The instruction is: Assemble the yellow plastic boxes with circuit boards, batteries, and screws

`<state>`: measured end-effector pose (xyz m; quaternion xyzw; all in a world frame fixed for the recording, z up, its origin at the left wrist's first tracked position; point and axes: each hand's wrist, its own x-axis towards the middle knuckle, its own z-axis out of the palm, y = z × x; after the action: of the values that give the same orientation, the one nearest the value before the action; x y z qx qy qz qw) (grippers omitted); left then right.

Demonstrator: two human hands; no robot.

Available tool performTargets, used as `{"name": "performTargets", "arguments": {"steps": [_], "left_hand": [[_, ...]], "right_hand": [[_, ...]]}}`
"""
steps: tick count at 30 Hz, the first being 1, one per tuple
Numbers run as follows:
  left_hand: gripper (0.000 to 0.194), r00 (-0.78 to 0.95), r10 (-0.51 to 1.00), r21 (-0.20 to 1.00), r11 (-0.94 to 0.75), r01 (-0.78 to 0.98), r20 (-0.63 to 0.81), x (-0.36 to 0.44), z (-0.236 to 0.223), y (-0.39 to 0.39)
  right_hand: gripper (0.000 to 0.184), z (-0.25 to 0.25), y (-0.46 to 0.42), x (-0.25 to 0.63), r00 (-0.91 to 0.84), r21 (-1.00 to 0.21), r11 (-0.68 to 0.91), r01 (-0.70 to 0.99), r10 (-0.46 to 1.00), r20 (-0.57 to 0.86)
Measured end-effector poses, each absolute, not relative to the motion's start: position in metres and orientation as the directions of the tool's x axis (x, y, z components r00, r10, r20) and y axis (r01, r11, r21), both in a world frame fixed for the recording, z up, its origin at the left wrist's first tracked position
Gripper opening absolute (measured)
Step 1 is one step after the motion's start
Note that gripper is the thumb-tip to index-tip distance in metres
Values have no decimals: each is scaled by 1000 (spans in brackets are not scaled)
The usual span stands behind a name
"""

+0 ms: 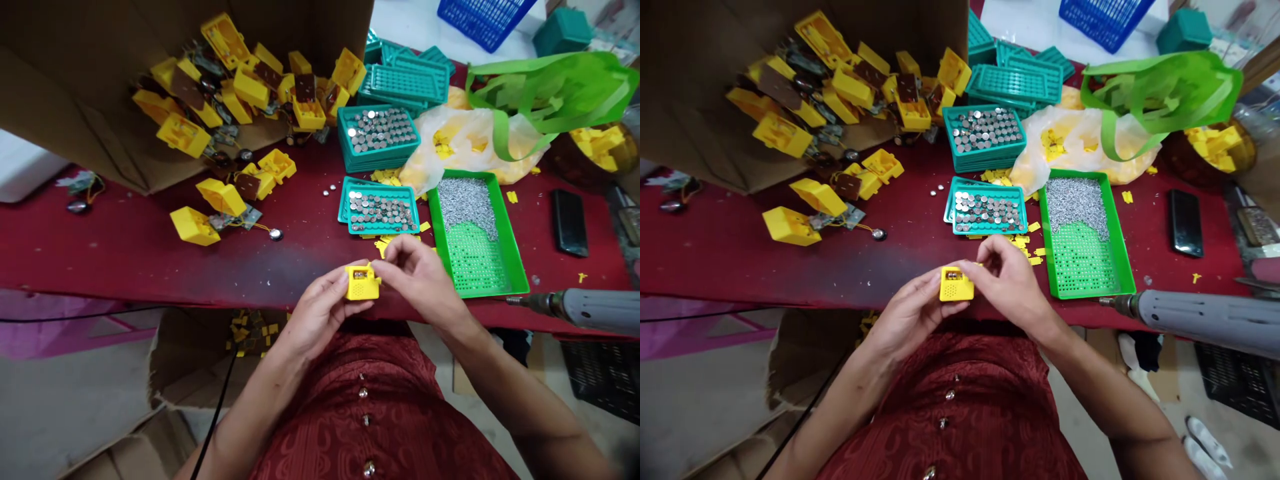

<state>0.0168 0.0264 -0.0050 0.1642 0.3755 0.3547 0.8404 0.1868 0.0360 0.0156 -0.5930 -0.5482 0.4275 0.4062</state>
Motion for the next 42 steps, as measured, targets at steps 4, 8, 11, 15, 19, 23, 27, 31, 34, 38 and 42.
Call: {"name": "performTargets", "arguments": {"steps": [4,8,11,15,19,23,27,31,34,38,42], "left_hand": [[30,425,730,559,683,-469,-535,14,-1,27],[31,376,746,613,666,-426,-550,11,3,30],[33,354,755,625,656,-424,-552,8,4,32],[34,337,774,643,633,-432,-536,6,2,32],[33,333,786,639,617,-459,-521,7,-2,33],[36,325,794,630,606,-485,-514,9,-6,34],[42,288,825,681,564,-466,-486,14,-13,32],[44,306,859,751,509,-421,-411,18,-17,30],[46,294,882,837,451,-308,-367,20,-18,28],[46,239,919,943,332,-37,-314,20,-17,23],[43,235,933,962,254,104,-272,20,-12,20]], "right_hand": [[6,13,48,199,151,-845,91,526,968,198],[9,-1,69,197,-50,-561,273,781,924,380],[16,-12,82,189,-187,-377,341,861,901,391],[16,-23,94,186,-248,-235,341,910,904,349],[19,-17,93,188,-219,-276,319,907,915,338],[12,6,71,183,-97,-647,261,716,956,278],[5,16,46,170,-25,-903,45,427,999,38],[6,7,39,162,29,-937,-73,342,997,-67],[6,3,39,162,43,-930,-113,351,994,-105],[9,6,37,163,32,-889,-117,442,993,-115],[11,12,41,168,0,-843,-104,528,992,-123]]}}
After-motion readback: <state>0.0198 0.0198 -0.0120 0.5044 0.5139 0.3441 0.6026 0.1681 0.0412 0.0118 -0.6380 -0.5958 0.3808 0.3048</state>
